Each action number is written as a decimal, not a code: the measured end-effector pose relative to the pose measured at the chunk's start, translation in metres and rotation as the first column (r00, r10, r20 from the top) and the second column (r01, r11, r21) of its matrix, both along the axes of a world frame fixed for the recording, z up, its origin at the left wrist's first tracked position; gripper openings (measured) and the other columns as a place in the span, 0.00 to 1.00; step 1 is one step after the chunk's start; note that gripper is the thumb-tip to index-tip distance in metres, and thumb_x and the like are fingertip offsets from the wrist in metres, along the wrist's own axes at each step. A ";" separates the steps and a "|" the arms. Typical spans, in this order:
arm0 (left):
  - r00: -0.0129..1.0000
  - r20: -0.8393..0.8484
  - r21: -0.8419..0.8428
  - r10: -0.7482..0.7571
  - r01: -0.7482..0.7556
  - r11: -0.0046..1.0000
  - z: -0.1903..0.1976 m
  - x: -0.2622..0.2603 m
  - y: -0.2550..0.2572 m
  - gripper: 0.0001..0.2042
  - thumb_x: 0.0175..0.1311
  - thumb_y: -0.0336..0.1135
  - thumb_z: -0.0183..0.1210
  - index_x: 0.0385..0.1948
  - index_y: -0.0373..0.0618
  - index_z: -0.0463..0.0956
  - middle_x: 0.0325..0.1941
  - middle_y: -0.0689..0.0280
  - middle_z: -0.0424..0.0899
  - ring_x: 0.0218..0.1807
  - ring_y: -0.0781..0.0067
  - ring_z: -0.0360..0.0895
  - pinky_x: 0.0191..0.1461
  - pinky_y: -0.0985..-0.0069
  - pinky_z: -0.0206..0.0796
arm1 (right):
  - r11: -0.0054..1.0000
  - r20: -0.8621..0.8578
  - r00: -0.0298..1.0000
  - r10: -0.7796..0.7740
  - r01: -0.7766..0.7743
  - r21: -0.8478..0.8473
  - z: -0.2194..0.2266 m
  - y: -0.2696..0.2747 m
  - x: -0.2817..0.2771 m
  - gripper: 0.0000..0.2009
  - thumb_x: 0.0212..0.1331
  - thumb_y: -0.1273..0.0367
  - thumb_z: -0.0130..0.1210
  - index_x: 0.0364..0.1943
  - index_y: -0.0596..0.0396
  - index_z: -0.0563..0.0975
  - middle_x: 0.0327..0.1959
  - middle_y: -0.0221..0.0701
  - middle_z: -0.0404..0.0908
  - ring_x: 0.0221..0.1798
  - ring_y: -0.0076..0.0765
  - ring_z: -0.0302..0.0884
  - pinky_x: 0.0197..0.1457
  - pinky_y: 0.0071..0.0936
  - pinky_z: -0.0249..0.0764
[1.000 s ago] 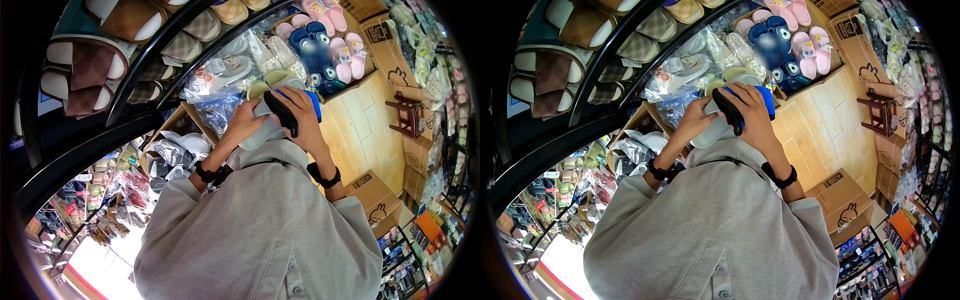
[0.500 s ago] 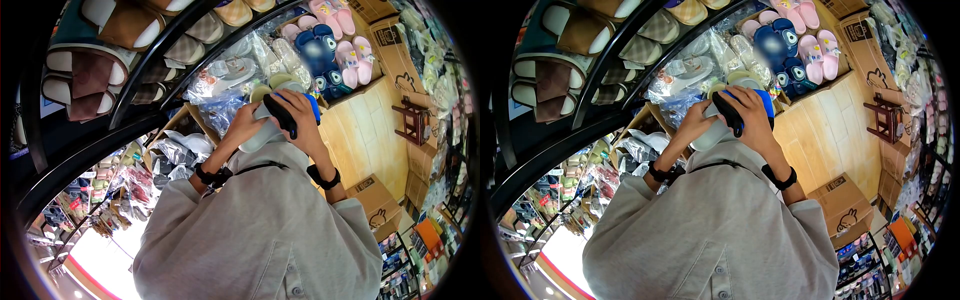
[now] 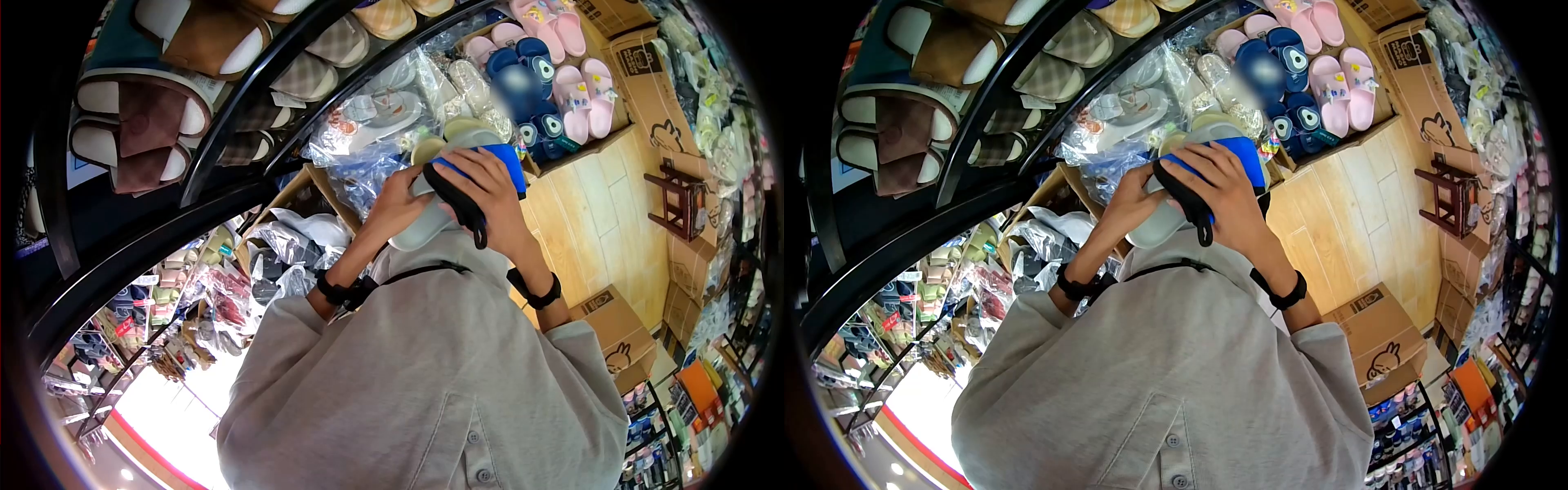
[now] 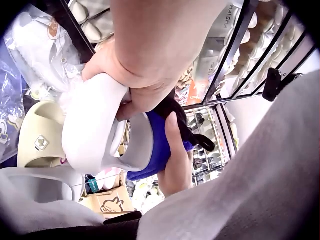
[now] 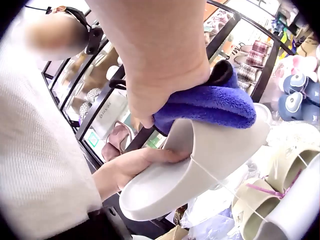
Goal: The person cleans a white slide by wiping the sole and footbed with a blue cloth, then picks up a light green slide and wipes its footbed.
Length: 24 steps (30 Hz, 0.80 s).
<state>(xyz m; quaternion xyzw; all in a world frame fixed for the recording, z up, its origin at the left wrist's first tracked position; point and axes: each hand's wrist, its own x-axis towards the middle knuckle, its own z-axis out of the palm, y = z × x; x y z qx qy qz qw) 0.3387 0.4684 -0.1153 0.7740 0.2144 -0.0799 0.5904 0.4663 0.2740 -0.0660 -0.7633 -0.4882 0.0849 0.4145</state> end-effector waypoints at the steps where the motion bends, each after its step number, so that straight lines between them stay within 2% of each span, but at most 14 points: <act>1: 1.000 0.009 0.015 0.000 0.000 1.000 0.000 -0.001 0.000 0.21 0.69 0.32 0.65 0.61 0.34 0.84 0.53 0.44 0.93 0.55 0.49 0.93 0.61 0.61 0.80 | 0.998 0.012 0.999 0.051 -0.051 0.029 0.000 -0.003 0.000 0.30 0.65 0.62 0.74 0.72 0.48 0.83 0.72 0.37 0.84 0.77 0.51 0.77 0.84 0.54 0.67; 3: 1.000 0.019 0.028 -0.004 0.004 1.000 0.010 0.001 -0.001 0.21 0.68 0.32 0.66 0.61 0.34 0.84 0.53 0.43 0.93 0.55 0.48 0.93 0.61 0.61 0.80 | 0.998 -0.012 0.999 0.044 -0.043 0.035 -0.001 -0.008 0.003 0.30 0.64 0.62 0.74 0.72 0.48 0.83 0.72 0.37 0.84 0.77 0.50 0.77 0.84 0.54 0.67; 5: 0.997 -0.081 0.027 -0.019 0.022 0.999 0.023 0.003 -0.001 0.21 0.68 0.32 0.66 0.60 0.33 0.84 0.52 0.43 0.93 0.55 0.47 0.92 0.61 0.61 0.80 | 0.999 -0.055 0.998 0.005 -0.003 0.038 -0.001 -0.009 0.006 0.29 0.64 0.62 0.74 0.71 0.47 0.83 0.72 0.37 0.84 0.77 0.51 0.77 0.84 0.53 0.67; 6: 0.997 -0.079 0.028 -0.021 0.024 0.999 0.024 0.003 -0.002 0.21 0.68 0.32 0.66 0.60 0.33 0.84 0.52 0.43 0.93 0.55 0.47 0.92 0.61 0.61 0.80 | 0.999 -0.054 0.999 0.003 -0.001 0.038 -0.001 -0.009 0.004 0.29 0.64 0.62 0.74 0.71 0.47 0.83 0.72 0.37 0.84 0.77 0.51 0.77 0.84 0.53 0.67; 8: 0.993 -0.115 0.020 -0.014 0.017 1.000 0.025 0.003 -0.005 0.20 0.67 0.32 0.66 0.60 0.33 0.84 0.52 0.43 0.93 0.56 0.45 0.92 0.61 0.60 0.80 | 0.992 -0.031 0.991 -0.127 0.127 -0.004 -0.002 -0.007 -0.001 0.29 0.64 0.62 0.74 0.71 0.48 0.84 0.72 0.37 0.84 0.76 0.52 0.77 0.84 0.52 0.67; 9: 0.993 -0.115 0.021 -0.016 0.018 1.000 0.025 0.002 -0.007 0.20 0.67 0.32 0.66 0.60 0.33 0.84 0.52 0.43 0.93 0.56 0.45 0.92 0.61 0.60 0.80 | 0.990 -0.002 0.990 -0.143 0.143 -0.013 -0.002 -0.005 -0.004 0.29 0.65 0.62 0.74 0.71 0.47 0.83 0.72 0.37 0.84 0.76 0.53 0.77 0.84 0.52 0.67; 12: 0.999 -0.044 -0.015 0.025 -0.026 1.000 0.021 0.001 -0.010 0.20 0.67 0.31 0.66 0.60 0.33 0.84 0.52 0.43 0.93 0.55 0.43 0.92 0.61 0.60 0.80 | 0.992 0.087 0.989 -0.120 0.123 -0.029 0.005 -0.004 -0.013 0.29 0.65 0.61 0.73 0.72 0.46 0.83 0.73 0.36 0.83 0.76 0.51 0.77 0.84 0.53 0.66; 14: 0.998 0.071 0.052 0.001 -0.005 0.999 0.015 -0.001 -0.011 0.21 0.67 0.31 0.66 0.60 0.33 0.84 0.52 0.43 0.93 0.55 0.45 0.92 0.61 0.60 0.80 | 0.997 0.086 0.994 -0.071 0.073 -0.023 0.008 -0.007 -0.012 0.30 0.65 0.60 0.73 0.72 0.45 0.83 0.73 0.36 0.83 0.77 0.50 0.77 0.85 0.54 0.66; 16: 0.997 0.081 0.061 -0.008 0.003 0.998 0.012 -0.005 -0.010 0.21 0.67 0.31 0.66 0.60 0.33 0.84 0.52 0.43 0.92 0.55 0.46 0.92 0.61 0.61 0.80 | 0.999 0.056 0.998 0.028 -0.029 0.013 0.006 -0.013 -0.007 0.29 0.65 0.60 0.73 0.72 0.45 0.83 0.73 0.36 0.83 0.77 0.50 0.77 0.85 0.55 0.66; 18: 0.995 0.096 0.070 -0.021 0.015 0.997 0.022 -0.003 -0.010 0.21 0.67 0.31 0.66 0.60 0.33 0.84 0.52 0.43 0.92 0.55 0.46 0.92 0.61 0.61 0.80 | 1.000 0.037 0.999 0.006 -0.007 0.029 0.005 -0.015 -0.004 0.29 0.65 0.60 0.74 0.71 0.46 0.84 0.73 0.36 0.83 0.78 0.51 0.77 0.85 0.55 0.67; 20: 0.996 -0.090 -0.028 0.007 -0.009 1.000 0.037 -0.002 -0.011 0.21 0.65 0.29 0.66 0.60 0.33 0.83 0.53 0.42 0.92 0.57 0.45 0.91 0.62 0.61 0.79 | 0.992 -0.012 0.992 -0.129 0.129 0.003 0.006 -0.016 -0.003 0.29 0.64 0.60 0.74 0.71 0.46 0.84 0.74 0.36 0.83 0.78 0.51 0.77 0.84 0.54 0.67; 22: 0.998 -0.064 -0.022 0.007 -0.008 1.000 0.035 -0.003 -0.011 0.21 0.64 0.28 0.66 0.60 0.33 0.83 0.53 0.42 0.92 0.57 0.44 0.91 0.62 0.61 0.79 | 0.987 -0.013 0.987 -0.160 0.160 0.001 0.005 -0.013 -0.007 0.29 0.64 0.59 0.74 0.71 0.45 0.84 0.74 0.36 0.83 0.78 0.52 0.76 0.85 0.55 0.66; 24: 0.999 -0.035 -0.017 0.005 -0.006 1.000 0.028 -0.005 -0.010 0.22 0.63 0.27 0.67 0.61 0.33 0.83 0.53 0.41 0.92 0.57 0.43 0.91 0.61 0.61 0.79 | 0.987 0.080 0.984 -0.158 0.159 -0.005 0.011 -0.012 -0.016 0.29 0.64 0.59 0.74 0.71 0.44 0.84 0.74 0.36 0.83 0.78 0.51 0.76 0.85 0.55 0.66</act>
